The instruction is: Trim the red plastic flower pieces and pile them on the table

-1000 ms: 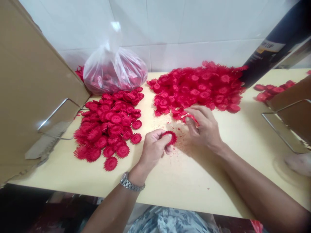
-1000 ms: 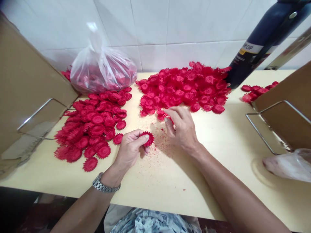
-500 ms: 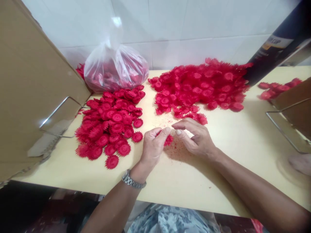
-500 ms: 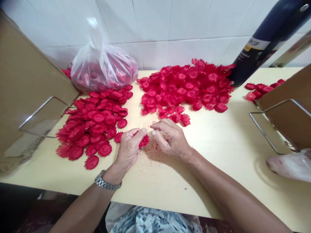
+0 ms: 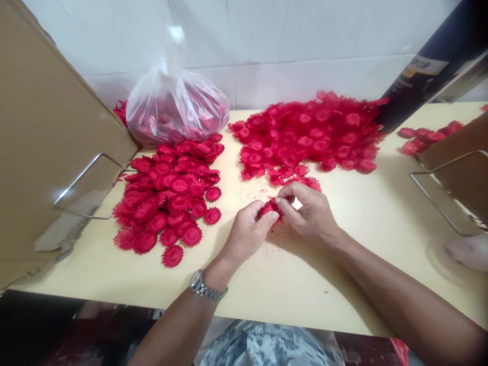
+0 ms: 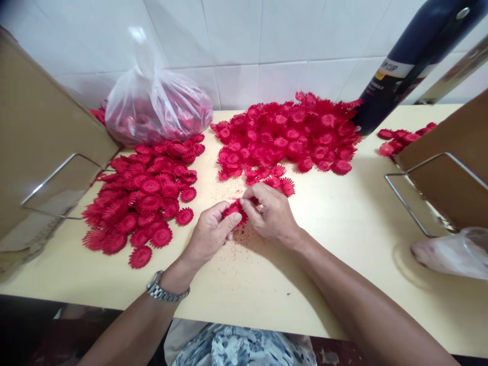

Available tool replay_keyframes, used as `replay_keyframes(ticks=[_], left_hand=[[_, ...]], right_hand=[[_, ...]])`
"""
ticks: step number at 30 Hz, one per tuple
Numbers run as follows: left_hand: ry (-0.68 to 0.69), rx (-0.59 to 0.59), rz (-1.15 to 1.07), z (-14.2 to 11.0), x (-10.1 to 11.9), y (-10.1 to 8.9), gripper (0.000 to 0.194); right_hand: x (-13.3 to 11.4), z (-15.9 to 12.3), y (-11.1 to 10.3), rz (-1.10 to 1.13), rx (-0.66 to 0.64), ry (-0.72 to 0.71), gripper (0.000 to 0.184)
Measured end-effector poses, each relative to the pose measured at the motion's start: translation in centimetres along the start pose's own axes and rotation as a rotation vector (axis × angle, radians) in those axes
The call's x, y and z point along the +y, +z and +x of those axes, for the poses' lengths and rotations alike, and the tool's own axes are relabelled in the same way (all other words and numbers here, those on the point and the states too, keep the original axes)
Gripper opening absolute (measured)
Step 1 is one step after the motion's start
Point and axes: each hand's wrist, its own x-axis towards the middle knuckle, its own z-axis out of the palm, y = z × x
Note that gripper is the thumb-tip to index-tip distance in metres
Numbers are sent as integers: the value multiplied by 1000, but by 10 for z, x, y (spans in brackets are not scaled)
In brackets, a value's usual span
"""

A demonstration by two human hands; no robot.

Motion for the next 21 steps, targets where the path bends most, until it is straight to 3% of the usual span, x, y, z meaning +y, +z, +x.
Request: replay_keyframes(ticks=[6, 12, 18, 21], left_hand=[[-57, 45, -70, -1, -2, -2, 22], [-82, 103, -187, 2, -4, -4, 17], [-51, 240, -208, 4, -2, -4, 24], [-60, 237, -221, 3, -2, -4, 27]], right_hand=[[27, 10, -18, -233, 276, 127, 11], [48, 8, -19, -501, 206, -27, 19], [36, 5, -8, -285, 132, -142, 20], [28, 6, -6, -199, 112, -137, 19]])
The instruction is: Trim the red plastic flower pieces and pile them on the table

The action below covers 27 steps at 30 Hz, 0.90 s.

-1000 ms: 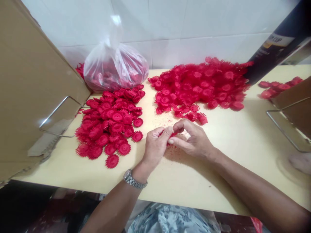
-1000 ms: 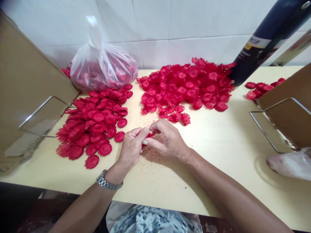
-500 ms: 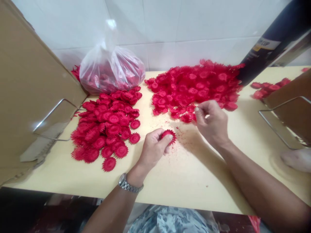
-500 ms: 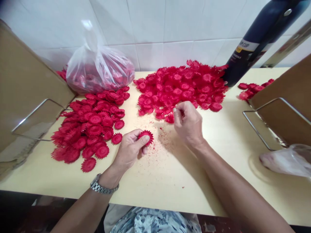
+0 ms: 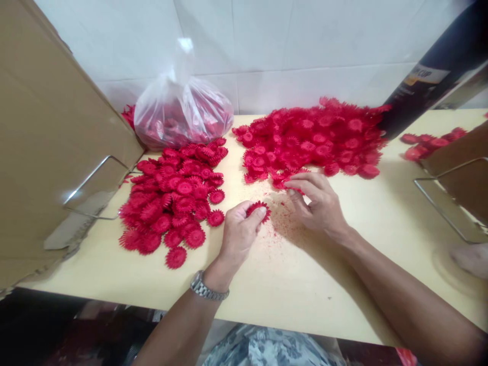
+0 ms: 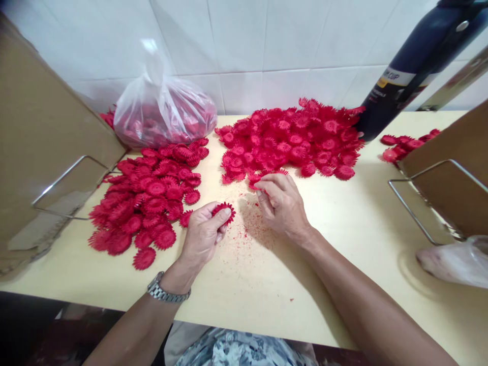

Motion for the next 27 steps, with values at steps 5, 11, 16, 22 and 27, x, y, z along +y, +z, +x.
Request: replay_keyframes(ticks=[5, 11, 16, 22, 27], left_hand=[[14, -27, 30, -2, -3, -1, 29], [61, -56, 70, -2, -6, -1, 31], [100, -18, 115, -1, -5, 0, 44], [118, -72, 120, -3, -3, 2, 43], [51, -240, 146, -5, 1, 2, 29]], right_hand=[[-11, 0, -1, 106, -2, 19, 17], [-29, 0, -5, 275, -84, 59, 12], [-40, 0, -6, 420, -166, 70, 8], [-41, -2, -3, 475, -225, 143, 13], [-38, -2, -2, 454, -224, 308, 9]])
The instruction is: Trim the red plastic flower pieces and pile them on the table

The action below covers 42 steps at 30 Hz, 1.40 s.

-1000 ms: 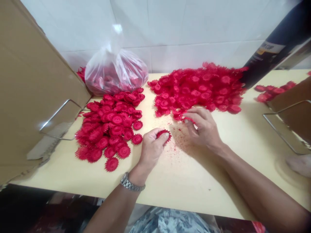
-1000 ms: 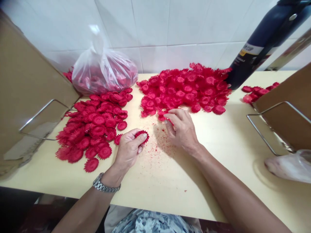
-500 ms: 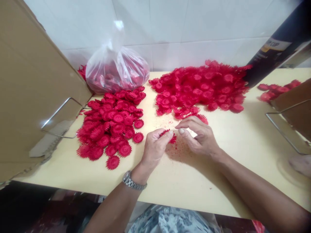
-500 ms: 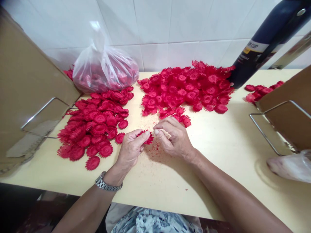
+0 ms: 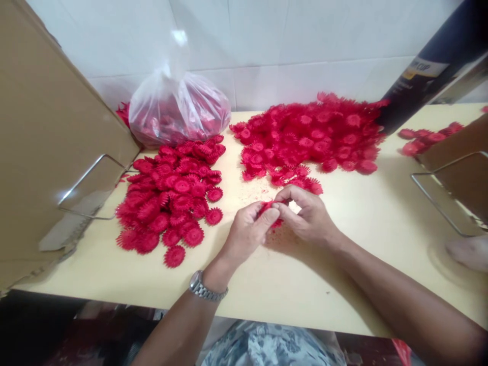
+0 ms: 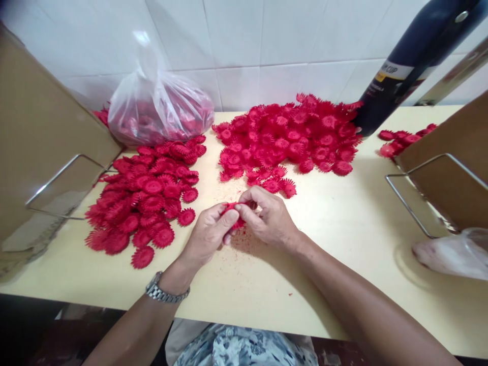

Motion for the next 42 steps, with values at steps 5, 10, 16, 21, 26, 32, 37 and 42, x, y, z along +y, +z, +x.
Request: replay_keyframes(ticks=[5, 10, 16, 21, 26, 32, 37, 42], left_hand=[[-71, -15, 35, 0, 1, -2, 23], [-113, 19, -47, 2, 1, -3, 20], [-60, 170, -102, 4, -4, -6, 22], [-9, 200, -91, 3, -9, -5, 27], [20, 174, -51, 3, -6, -2, 34], [19, 156, -37, 5, -9, -2, 42], [11, 77, -30, 3, -6, -2, 42], [-42, -52, 1, 0, -4, -3, 29]], right_hand=[[15, 10, -17, -63, 318, 126, 14], [39, 18, -42, -535, 445, 21, 8], [46, 16, -34, -688, 384, -254, 14], [28, 14, -23, -521, 320, -359, 14], [7, 6, -10, -255, 186, -329, 9], [-2, 2, -1, 18, -58, -180, 11], [1, 2, -5, -1, -112, -136, 6], [3, 3, -7, -47, 19, 6, 8]])
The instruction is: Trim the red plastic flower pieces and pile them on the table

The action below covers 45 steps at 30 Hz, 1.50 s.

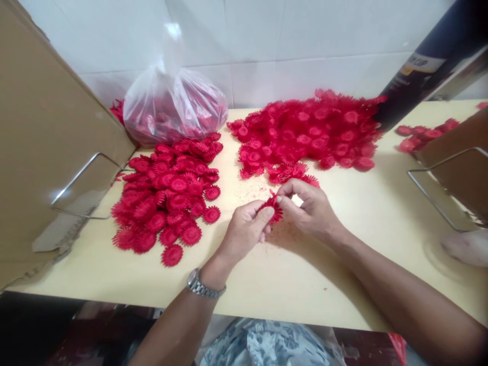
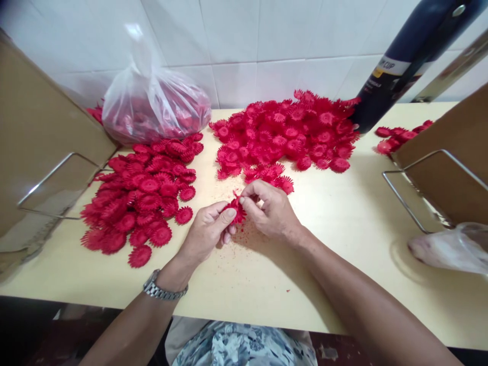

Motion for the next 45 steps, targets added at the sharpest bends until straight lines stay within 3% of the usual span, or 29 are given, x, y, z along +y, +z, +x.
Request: replay_keyframes(ticks=[5, 8, 12, 20, 30, 36, 40, 45], left_hand=[[-54, 39, -57, 0, 1, 0, 26], [-56, 102, -83, 2, 3, 2, 21], [-36, 181, -90, 3, 2, 2, 17], [17, 264, -92, 2, 0, 1, 30], [94, 252, -23, 3, -2, 1, 41], [65, 221, 8, 2, -2, 1, 43], [38, 137, 58, -1, 1, 2, 40], [-37, -1, 5, -1, 3, 3, 23]], right_hand=[[23, 10, -17, -163, 341, 89, 10], [40, 16, -30, -458, 419, 21, 7], [45, 16, -31, -630, 393, -144, 17], [24, 11, -12, -398, 259, -303, 15], [-6, -1, 4, 2, -28, -214, 10], [-4, -1, 5, 1, -132, -199, 9], [-1, 0, 0, -56, -121, -180, 7], [-1, -1, 4, -163, 87, -164, 14]])
